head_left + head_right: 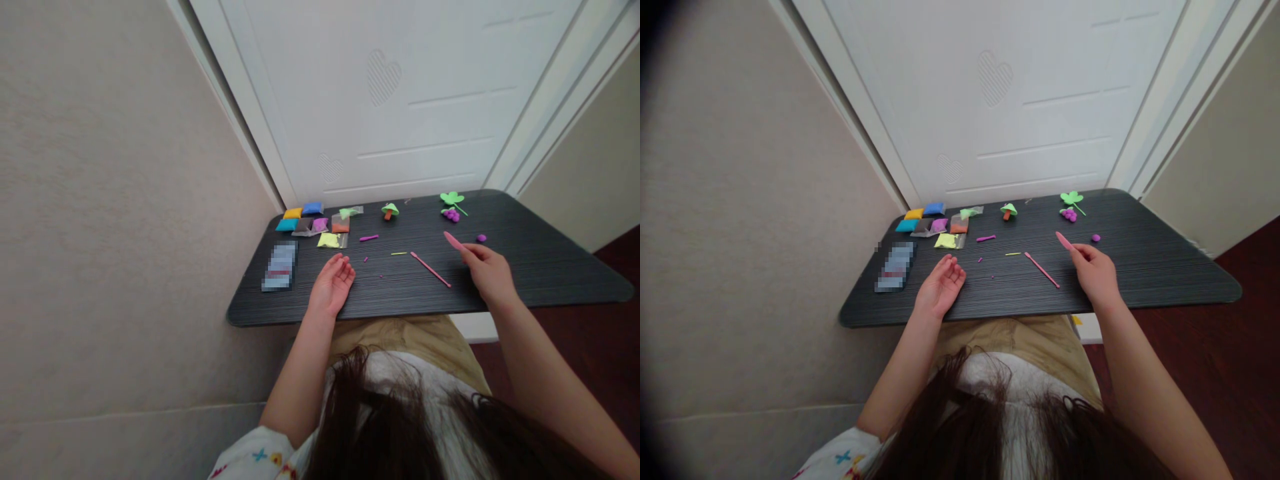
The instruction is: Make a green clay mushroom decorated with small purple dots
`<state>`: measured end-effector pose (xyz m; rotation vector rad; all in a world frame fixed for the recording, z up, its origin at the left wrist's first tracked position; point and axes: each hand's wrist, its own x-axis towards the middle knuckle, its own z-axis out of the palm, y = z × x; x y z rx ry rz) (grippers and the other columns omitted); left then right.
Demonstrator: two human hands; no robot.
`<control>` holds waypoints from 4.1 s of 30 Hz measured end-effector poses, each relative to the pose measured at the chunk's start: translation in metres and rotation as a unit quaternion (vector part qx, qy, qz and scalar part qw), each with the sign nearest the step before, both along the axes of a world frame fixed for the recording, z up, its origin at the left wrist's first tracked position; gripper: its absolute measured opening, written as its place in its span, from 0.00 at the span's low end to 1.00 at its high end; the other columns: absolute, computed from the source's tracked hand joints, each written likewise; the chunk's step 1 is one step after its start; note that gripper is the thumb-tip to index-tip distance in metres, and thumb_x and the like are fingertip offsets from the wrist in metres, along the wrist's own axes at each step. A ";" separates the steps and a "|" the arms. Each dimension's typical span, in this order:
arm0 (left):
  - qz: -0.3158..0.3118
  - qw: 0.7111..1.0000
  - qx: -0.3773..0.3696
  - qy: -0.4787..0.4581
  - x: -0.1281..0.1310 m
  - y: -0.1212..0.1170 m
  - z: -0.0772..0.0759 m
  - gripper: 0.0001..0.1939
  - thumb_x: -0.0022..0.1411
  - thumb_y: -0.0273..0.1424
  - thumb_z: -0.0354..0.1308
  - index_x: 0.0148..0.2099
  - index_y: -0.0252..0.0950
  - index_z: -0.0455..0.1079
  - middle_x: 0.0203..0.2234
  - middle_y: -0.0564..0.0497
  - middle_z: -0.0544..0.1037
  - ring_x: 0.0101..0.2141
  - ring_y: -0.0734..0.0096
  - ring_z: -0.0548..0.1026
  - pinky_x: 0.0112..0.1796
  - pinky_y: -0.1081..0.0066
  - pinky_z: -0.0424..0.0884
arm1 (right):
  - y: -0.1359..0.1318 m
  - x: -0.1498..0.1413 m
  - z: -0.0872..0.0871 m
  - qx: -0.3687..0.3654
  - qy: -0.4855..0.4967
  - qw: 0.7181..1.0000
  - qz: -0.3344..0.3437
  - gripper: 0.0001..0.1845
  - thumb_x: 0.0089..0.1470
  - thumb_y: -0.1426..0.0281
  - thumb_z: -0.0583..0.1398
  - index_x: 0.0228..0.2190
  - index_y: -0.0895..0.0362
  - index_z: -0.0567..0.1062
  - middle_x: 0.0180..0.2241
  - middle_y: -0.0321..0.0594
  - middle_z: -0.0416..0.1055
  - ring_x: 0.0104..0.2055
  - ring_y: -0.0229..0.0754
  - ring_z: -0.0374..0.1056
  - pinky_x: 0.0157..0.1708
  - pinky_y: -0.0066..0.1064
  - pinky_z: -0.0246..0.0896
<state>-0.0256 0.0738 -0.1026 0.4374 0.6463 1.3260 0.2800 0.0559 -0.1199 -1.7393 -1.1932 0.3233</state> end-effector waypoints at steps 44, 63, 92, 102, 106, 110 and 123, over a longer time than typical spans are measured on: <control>0.000 1.000 0.006 -0.016 0.000 0.001 -0.004 0.07 0.51 0.23 0.57 0.36 0.35 0.68 0.22 0.55 0.73 0.26 0.80 0.71 0.34 0.75 0.65 | -0.002 -0.003 0.004 -0.012 -0.002 1.000 0.006 0.22 0.45 0.54 0.55 0.35 0.55 0.75 0.30 0.38 0.73 0.32 0.42 0.66 0.29 0.30 0.54; -0.003 1.000 0.007 -0.012 0.000 0.000 -0.003 0.09 0.50 0.21 0.58 0.36 0.34 0.68 0.24 0.54 0.73 0.26 0.80 0.71 0.32 0.76 0.65 | 0.000 0.001 0.000 -0.015 -0.026 1.000 0.007 0.21 0.46 0.54 0.54 0.36 0.54 0.75 0.31 0.38 0.73 0.32 0.43 0.66 0.29 0.31 0.55; 0.000 1.000 0.019 0.009 0.001 -0.001 -0.004 0.10 0.49 0.21 0.58 0.37 0.34 0.68 0.24 0.53 0.73 0.26 0.80 0.71 0.32 0.76 0.66 | 0.002 -0.016 0.009 -0.149 -0.355 0.922 0.041 0.20 0.53 0.60 0.47 0.43 0.51 0.70 0.34 0.43 0.68 0.36 0.46 0.64 0.31 0.33 0.51; 0.003 0.999 0.028 0.017 0.001 -0.003 -0.002 0.10 0.50 0.23 0.58 0.37 0.34 0.68 0.23 0.53 0.72 0.26 0.80 0.71 0.32 0.75 0.67 | 0.002 -0.018 0.011 -0.145 -0.383 0.911 0.047 0.18 0.56 0.64 0.46 0.33 0.57 0.73 0.34 0.44 0.68 0.36 0.41 0.65 0.34 0.31 0.56; 0.003 0.999 0.032 0.015 0.001 -0.003 -0.003 0.10 0.49 0.23 0.59 0.37 0.34 0.68 0.23 0.52 0.72 0.26 0.79 0.71 0.31 0.76 0.68 | 0.009 -0.018 0.016 -0.153 -0.416 0.894 0.060 0.14 0.56 0.64 0.49 0.34 0.60 0.70 0.35 0.43 0.67 0.37 0.39 0.64 0.37 0.34 0.59; 0.002 0.999 0.036 0.022 0.001 -0.002 -0.003 0.10 0.49 0.23 0.59 0.37 0.34 0.68 0.24 0.52 0.72 0.26 0.79 0.71 0.31 0.76 0.67 | 0.023 -0.012 0.022 -0.170 -0.428 0.885 0.066 0.15 0.54 0.64 0.53 0.41 0.59 0.66 0.41 0.42 0.65 0.39 0.39 0.64 0.38 0.38 0.62; -0.057 0.953 0.149 0.257 0.032 0.017 0.024 0.12 0.39 0.20 0.64 0.31 0.33 0.72 0.22 0.52 0.74 0.25 0.75 0.70 0.30 0.76 0.62 | 0.017 -0.044 0.029 -0.128 -0.361 0.921 0.074 0.16 0.58 0.65 0.44 0.41 0.56 0.66 0.31 0.41 0.72 0.30 0.39 0.68 0.28 0.28 0.56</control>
